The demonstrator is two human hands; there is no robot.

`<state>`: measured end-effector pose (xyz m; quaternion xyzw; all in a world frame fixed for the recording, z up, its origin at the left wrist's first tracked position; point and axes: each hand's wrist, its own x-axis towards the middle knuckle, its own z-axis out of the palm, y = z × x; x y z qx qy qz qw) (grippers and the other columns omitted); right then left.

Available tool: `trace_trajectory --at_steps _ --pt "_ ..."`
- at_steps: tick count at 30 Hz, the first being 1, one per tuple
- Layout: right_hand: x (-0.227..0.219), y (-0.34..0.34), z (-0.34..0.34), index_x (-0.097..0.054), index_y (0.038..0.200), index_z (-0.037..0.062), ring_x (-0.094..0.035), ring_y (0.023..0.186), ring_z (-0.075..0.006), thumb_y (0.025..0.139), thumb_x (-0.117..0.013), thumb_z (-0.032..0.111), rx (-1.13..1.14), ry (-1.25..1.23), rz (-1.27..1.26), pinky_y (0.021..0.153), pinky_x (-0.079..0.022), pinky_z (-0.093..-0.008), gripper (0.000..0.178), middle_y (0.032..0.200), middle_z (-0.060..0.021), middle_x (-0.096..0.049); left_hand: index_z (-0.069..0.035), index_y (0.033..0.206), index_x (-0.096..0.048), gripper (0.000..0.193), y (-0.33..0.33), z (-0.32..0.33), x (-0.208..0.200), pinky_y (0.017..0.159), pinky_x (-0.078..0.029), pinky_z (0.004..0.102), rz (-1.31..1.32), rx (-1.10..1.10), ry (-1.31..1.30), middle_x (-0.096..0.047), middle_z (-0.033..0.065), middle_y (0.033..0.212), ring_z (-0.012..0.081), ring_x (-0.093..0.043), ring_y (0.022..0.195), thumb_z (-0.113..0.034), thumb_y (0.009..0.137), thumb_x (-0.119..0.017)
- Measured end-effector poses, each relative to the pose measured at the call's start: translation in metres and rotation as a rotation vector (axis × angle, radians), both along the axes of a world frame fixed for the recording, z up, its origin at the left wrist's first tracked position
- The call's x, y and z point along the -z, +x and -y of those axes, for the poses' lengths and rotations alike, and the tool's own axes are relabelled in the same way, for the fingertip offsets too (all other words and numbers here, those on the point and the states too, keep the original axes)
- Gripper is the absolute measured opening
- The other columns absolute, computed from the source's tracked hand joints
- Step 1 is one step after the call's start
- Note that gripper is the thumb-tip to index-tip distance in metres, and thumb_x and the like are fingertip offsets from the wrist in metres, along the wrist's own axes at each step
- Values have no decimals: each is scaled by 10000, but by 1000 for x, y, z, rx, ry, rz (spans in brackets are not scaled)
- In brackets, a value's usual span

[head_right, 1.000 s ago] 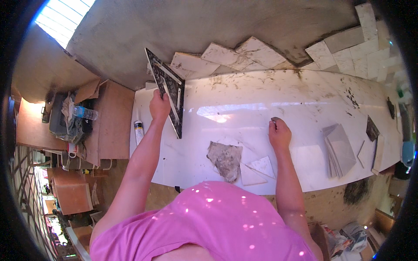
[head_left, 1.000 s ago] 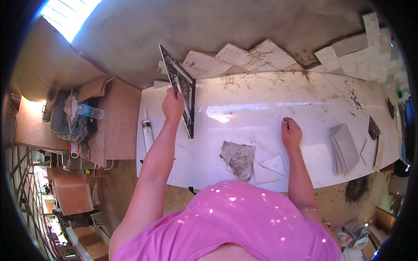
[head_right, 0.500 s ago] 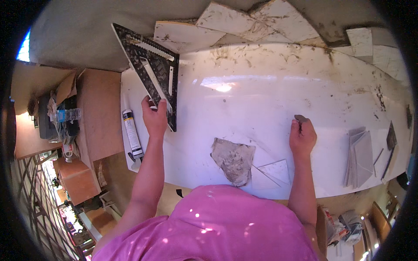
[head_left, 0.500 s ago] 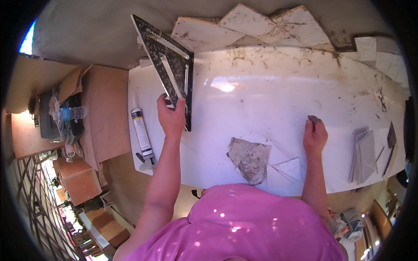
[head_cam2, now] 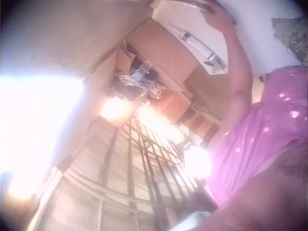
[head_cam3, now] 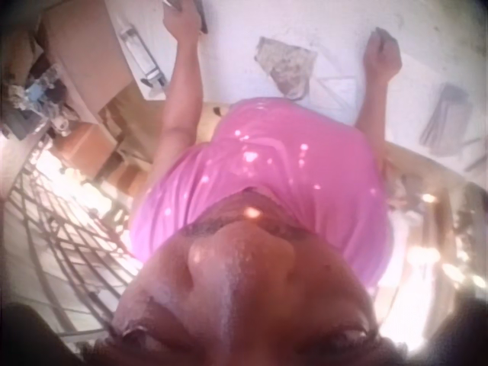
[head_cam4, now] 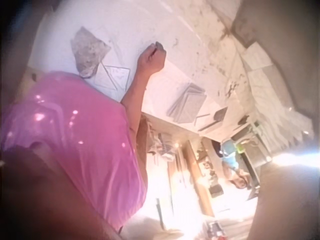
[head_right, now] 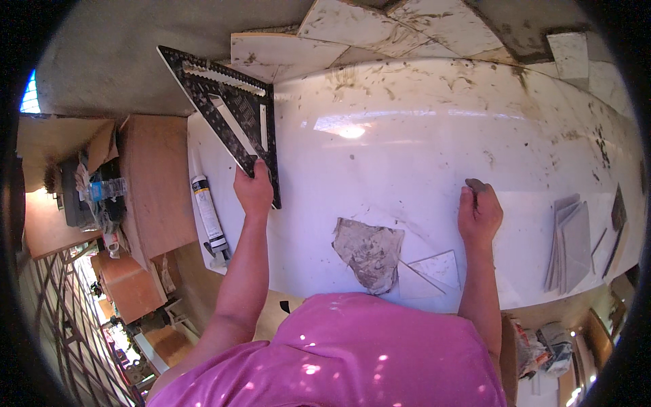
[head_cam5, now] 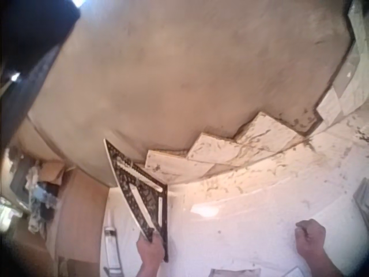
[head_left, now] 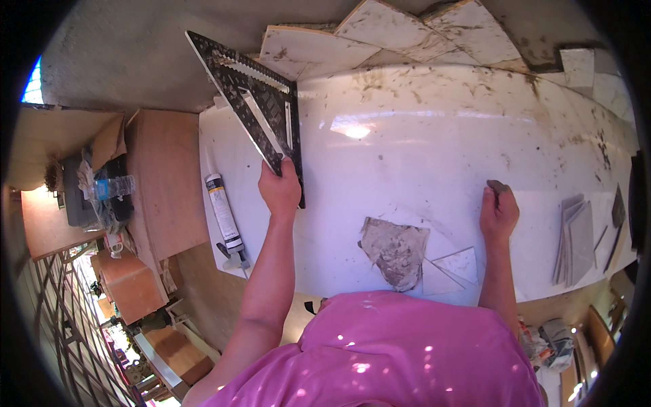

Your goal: The person mixes cement on the floor using a trowel and a flat board, then moves to a table to arrange rectangular tiles in a pattern using a triangular ruler.

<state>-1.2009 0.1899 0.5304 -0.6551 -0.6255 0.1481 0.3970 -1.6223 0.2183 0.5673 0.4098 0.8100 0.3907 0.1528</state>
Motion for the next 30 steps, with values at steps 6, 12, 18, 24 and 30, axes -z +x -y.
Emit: trace_trajectory --at_steps 6,12,18,24,30 --pt "1 1 0 -695 993 50 -570 604 -206 898 -664 71 -6 41 25 567 -466 -325 102 758 -73 -601 23 1120 -641 297 6 -1 -9 769 -533 403 -100 28 -3 -735 173 917 322 -714 830 -193 916 -620" --pt "3 3 0 -697 984 52 -601 626 -215 891 -669 69 -23 78 33 578 -480 -329 98 783 -78 -631 16 1110 -648 323 7 1 -7 781 -535 387 -50 30 45 -736 167 923 303 -715 836 -225 897 -665" --pt "6 2 1 -696 974 53 -639 662 -223 888 -680 91 2 46 6 606 -509 -337 95 829 -84 -670 16 1156 -635 391 -1 12 -13 756 -517 345 -70 21 -54 -715 103 926 194 -658 788 -263 890 -703" --pt "7 4 0 -700 972 75 -658 677 -248 895 -688 137 33 64 -3 625 -525 -350 100 848 -88 -692 30 1231 -611 637 -6 22 -9 773 -508 394 -161 -5 -22 -650 140 923 293 -637 838 -419 805 -760" --pt "3 1 2 -710 994 86 -684 712 -260 899 -690 191 52 -3 -13 664 -544 -366 143 848 -108 -707 25 1210 -623 566 -7 30 -11 730 -514 387 -345 23 28 -675 111 836 264 -651 757 -391 844 -739"
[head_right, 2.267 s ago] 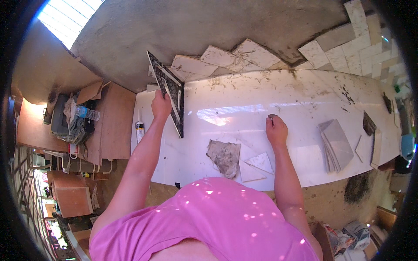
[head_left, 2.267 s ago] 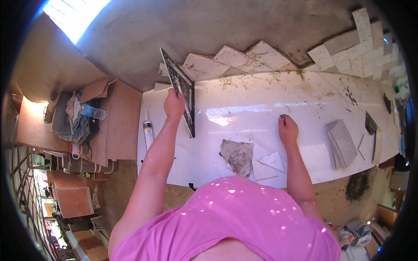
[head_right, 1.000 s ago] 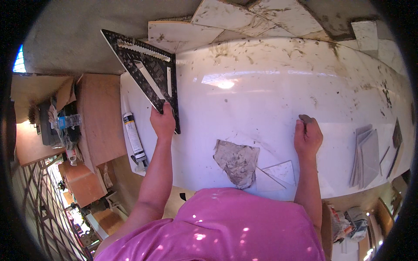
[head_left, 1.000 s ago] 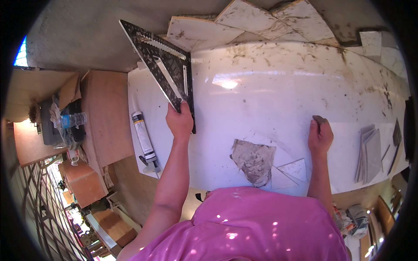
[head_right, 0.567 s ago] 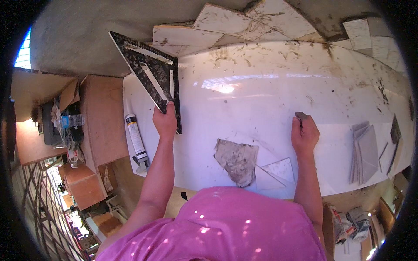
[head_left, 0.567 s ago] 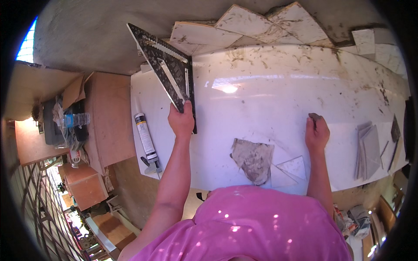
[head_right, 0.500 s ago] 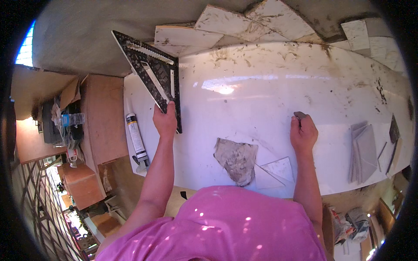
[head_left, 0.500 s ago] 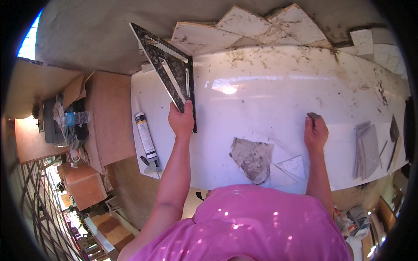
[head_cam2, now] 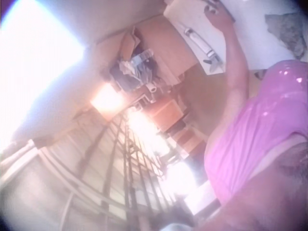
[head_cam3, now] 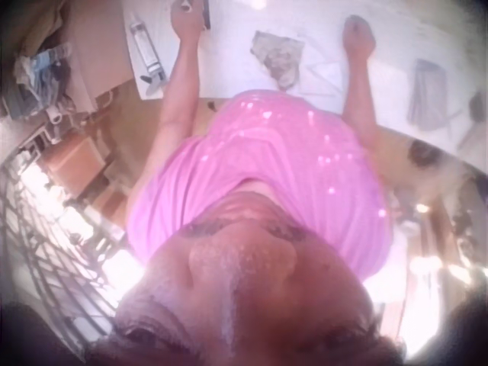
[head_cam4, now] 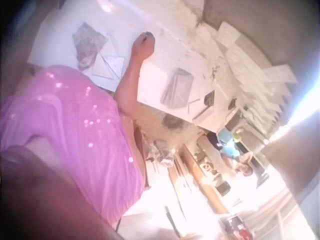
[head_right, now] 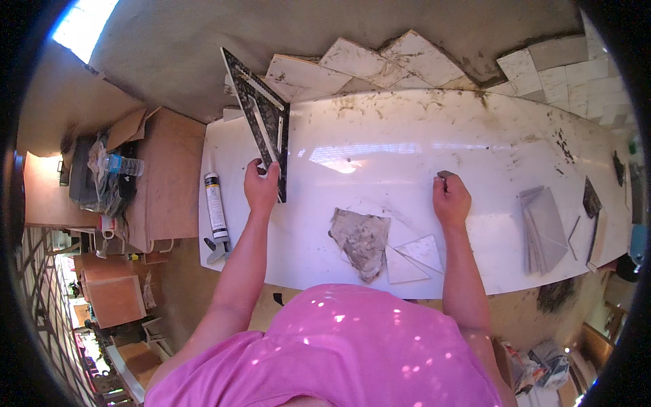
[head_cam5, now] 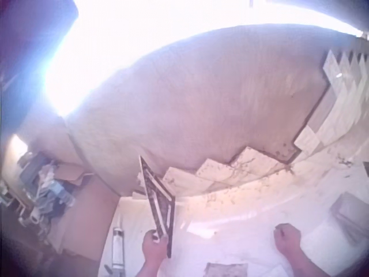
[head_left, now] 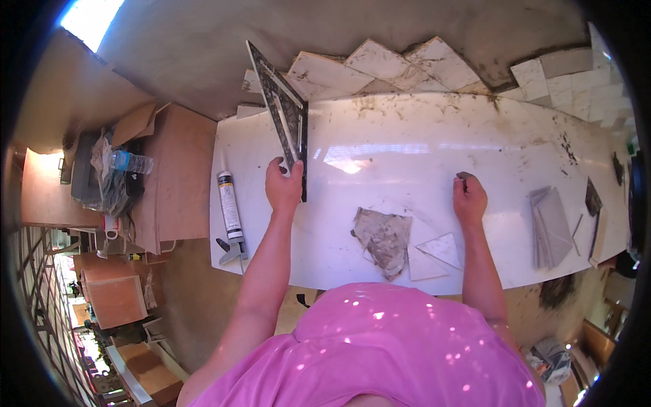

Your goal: The person mixes cement on the floor using a trowel and a flat board, then moves to a table to arrange rectangular tiles in a pattern using a triangular ruler.

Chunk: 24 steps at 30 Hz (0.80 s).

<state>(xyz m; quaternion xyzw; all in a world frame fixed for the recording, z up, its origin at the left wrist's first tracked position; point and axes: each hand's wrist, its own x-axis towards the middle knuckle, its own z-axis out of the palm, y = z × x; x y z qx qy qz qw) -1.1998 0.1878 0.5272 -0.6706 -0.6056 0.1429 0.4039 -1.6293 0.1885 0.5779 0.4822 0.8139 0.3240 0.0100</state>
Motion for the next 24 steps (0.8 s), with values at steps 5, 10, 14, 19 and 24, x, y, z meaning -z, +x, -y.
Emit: trace_trajectory --at_steps 5,10,14,19,24 --pt "-5 -1 1 -713 988 74 -692 735 -277 905 -681 199 -13 -8 -12 688 -549 -373 153 861 -125 -715 16 1036 -615 357 2 -23 -19 766 -509 497 -8 57 -170 -684 216 923 415 -658 863 -311 901 -664" --pt "-17 -1 11 -718 1002 37 -690 734 -244 922 -667 169 -13 -1 -165 699 -544 -349 163 860 -147 -720 0 901 -570 224 -1 -15 -25 759 -489 558 -98 114 -164 -671 253 924 475 -637 885 -218 931 -606" --pt "-32 12 55 -710 1007 -3 -681 747 -204 934 -650 120 70 153 -224 710 -538 -326 155 856 -146 -722 -2 903 -576 218 2 25 -22 760 -492 551 -78 189 -128 -668 245 910 470 -634 874 -216 931 -608" --pt "-59 22 144 -701 1008 -34 -669 790 -184 936 -641 99 198 199 -234 745 -533 -311 161 875 -130 -722 -10 905 -580 207 2 76 -21 752 -487 553 42 289 -111 -664 231 900 473 -627 857 -213 926 -610" --pt "-64 0 238 -696 1023 -43 -654 814 -176 950 -627 119 410 148 -202 761 -523 -319 190 891 -137 -718 -26 921 -587 206 4 101 -15 741 -490 552 117 466 -113 -650 222 892 464 -627 851 -230 918 -614"
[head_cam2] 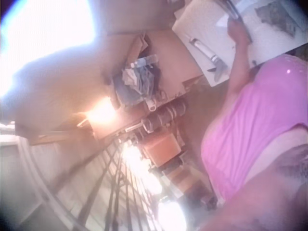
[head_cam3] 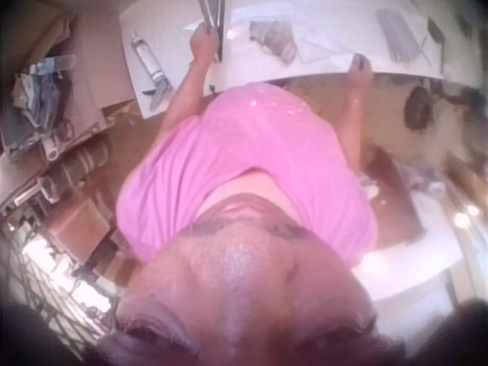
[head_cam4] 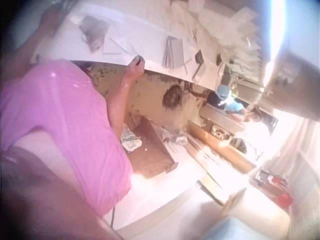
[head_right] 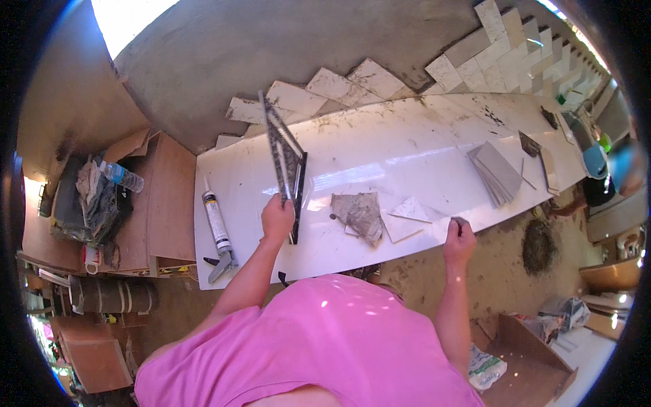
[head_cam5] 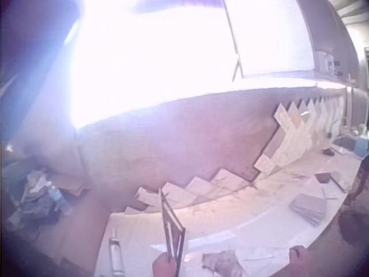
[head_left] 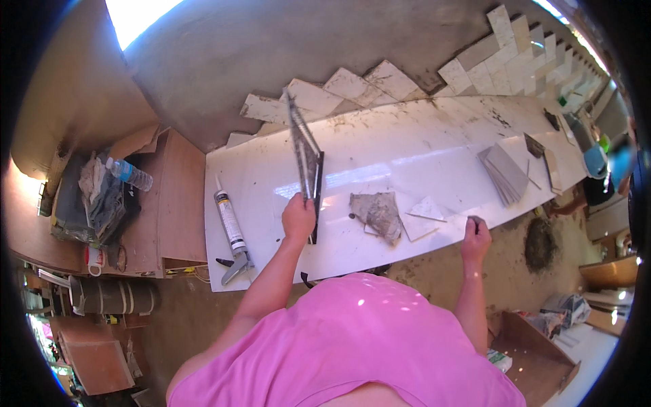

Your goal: The person mixes cement on the floor using a trowel and a flat board, then moves to a table to arrange rectangular tiles in a pattern using a triangular ruler.

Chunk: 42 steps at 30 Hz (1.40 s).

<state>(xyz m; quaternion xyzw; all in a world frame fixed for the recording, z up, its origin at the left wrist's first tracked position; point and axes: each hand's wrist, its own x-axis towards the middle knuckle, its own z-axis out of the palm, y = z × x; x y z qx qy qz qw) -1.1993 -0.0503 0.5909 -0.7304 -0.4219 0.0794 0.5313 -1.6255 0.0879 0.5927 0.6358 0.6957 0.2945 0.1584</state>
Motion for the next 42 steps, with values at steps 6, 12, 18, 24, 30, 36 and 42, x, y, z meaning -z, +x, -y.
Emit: trace_trajectory --at_steps 6,12,18,24,30,36,42 --pt "-4 -51 100 -674 968 -47 -580 730 -135 949 -632 145 116 -151 46 675 -485 -314 198 795 -90 -654 -31 956 -583 204 10 -1 -2 774 -510 540 -15 169 -29 -656 200 956 437 -641 890 -231 924 -606" --pt "19 -75 187 -670 951 -49 -556 677 -138 945 -642 151 238 -107 80 653 -474 -313 202 740 -74 -631 -33 1038 -584 235 23 0 2 800 -528 532 18 222 -74 -659 196 1014 425 -656 923 -246 940 -590" --pt "26 -100 253 -680 947 -39 -573 673 -152 940 -641 160 310 -239 67 657 -483 -326 203 740 -87 -648 -34 1058 -597 258 20 4 -5 834 -533 520 27 201 -91 -670 196 1021 413 -662 966 -267 948 -588" --pt "55 -102 303 -689 934 -2 -615 668 -239 916 -640 212 299 -369 23 654 -492 -359 219 756 -164 -663 -28 1040 -610 338 19 14 -8 861 -527 506 75 184 -83 -681 213 1030 413 -654 1002 -342 918 -644" --pt "95 -114 364 -673 918 -2 -650 718 -336 897 -655 257 181 -417 11 669 -507 -414 261 786 -196 -672 -28 1254 -598 553 1 34 2 944 -501 475 20 196 -75 -642 212 1184 391 -611 1128 -414 874 -710" --pt "189 -135 503 -646 955 -68 -647 716 -311 853 -727 287 181 -737 -308 678 -510 -450 378 804 -209 -683 -32 1254 -585 529 6 108 -11 909 -506 473 148 124 273 -590 205 1175 408 -603 1080 -317 841 -753" --pt "232 -168 635 -642 991 -55 -625 675 -265 866 -724 301 327 -890 -779 617 -485 -416 386 773 -161 -654 -20 1061 -667 310 38 245 -15 749 -527 412 232 405 233 -653 150 904 318 -647 826 -197 822 -757"
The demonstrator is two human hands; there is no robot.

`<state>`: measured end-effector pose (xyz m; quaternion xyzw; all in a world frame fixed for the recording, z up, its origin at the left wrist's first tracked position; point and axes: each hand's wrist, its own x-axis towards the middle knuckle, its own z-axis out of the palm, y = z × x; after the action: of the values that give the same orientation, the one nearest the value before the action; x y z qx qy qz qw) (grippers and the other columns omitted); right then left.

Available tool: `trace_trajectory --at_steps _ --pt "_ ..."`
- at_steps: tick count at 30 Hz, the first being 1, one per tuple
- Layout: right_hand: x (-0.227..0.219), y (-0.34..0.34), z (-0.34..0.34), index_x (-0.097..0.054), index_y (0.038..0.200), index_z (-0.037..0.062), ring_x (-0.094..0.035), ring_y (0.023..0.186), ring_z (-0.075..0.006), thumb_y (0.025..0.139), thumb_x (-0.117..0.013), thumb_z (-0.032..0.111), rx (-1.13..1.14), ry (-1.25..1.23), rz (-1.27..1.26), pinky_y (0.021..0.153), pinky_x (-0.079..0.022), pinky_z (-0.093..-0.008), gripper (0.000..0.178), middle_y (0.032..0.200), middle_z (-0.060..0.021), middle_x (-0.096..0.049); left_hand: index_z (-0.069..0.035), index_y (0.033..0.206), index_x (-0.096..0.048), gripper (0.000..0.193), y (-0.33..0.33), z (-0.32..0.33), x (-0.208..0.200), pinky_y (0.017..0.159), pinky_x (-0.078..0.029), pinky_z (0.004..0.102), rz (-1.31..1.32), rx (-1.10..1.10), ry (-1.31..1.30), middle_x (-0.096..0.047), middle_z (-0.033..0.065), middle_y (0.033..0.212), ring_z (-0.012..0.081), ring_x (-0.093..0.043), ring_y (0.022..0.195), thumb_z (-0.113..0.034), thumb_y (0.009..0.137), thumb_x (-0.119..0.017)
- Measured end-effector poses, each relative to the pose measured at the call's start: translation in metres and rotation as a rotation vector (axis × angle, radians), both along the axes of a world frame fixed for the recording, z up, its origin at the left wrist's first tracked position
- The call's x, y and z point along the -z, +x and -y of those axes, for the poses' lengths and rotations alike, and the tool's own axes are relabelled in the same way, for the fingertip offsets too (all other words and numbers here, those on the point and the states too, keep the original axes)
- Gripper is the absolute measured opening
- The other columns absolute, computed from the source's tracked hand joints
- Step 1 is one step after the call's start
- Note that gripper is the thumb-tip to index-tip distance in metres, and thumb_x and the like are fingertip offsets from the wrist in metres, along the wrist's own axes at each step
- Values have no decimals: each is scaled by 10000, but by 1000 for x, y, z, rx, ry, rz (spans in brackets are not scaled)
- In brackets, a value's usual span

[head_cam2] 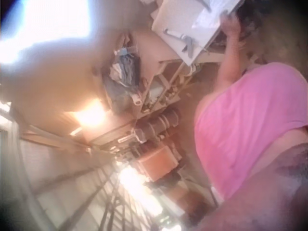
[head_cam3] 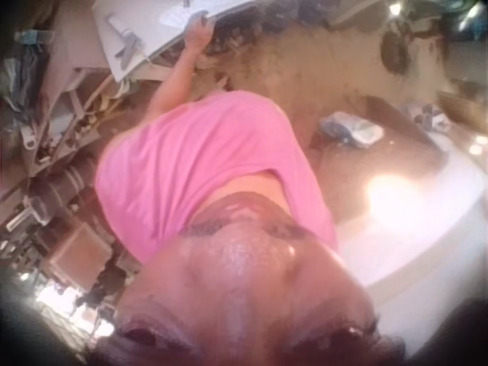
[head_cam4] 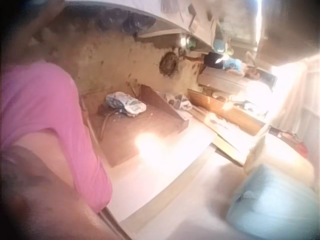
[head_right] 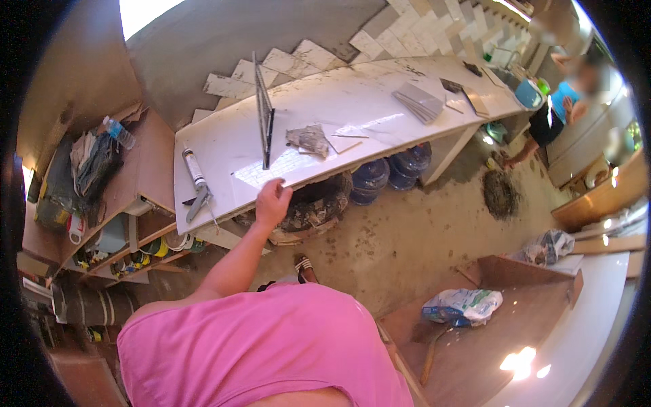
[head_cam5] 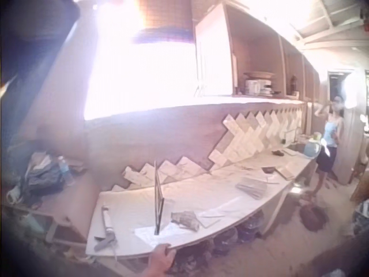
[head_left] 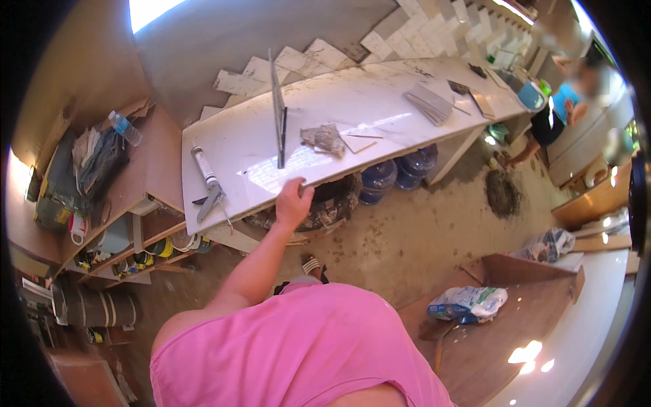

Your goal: The person mixes cement on the floor using a trowel and a flat board, then moves to a table to arrange rectangular tiles in a pattern using a triangular ruler.

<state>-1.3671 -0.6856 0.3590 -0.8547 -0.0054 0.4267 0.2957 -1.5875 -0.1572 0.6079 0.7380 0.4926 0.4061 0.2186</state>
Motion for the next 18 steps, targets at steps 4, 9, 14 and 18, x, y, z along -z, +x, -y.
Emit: trace_trajectory --at_steps 4,9,14,18 --pt "14 -13 61 -639 1015 -46 -610 649 -235 874 -722 310 182 -43 -106 575 -469 -394 392 753 -130 -635 -43 1004 -696 255 14 57 21 709 -527 400 -90 174 -121 -672 133 843 303 -660 771 -235 841 -736" --pt "19 0 87 -635 1046 -35 -591 615 -197 884 -719 321 338 20 -107 524 -448 -365 400 727 -91 -611 -45 1012 -699 263 74 85 14 720 -529 394 -83 351 -205 -684 143 875 303 -673 794 -254 854 -725" --pt "-8 43 42 -629 1043 -17 -563 572 -153 901 -709 306 453 175 -52 473 -423 -323 362 701 -48 -580 -24 1042 -696 273 139 87 12 726 -527 363 -74 434 -240 -694 133 879 246 -665 780 -222 858 -730" --pt "-32 96 -7 -623 1000 -7 -558 567 -143 920 -681 262 499 365 -43 465 -424 -306 286 696 -35 -579 -8 1051 -692 270 203 72 25 720 -524 341 -57 527 -212 -689 113 854 202 -650 759 -202 867 -727"
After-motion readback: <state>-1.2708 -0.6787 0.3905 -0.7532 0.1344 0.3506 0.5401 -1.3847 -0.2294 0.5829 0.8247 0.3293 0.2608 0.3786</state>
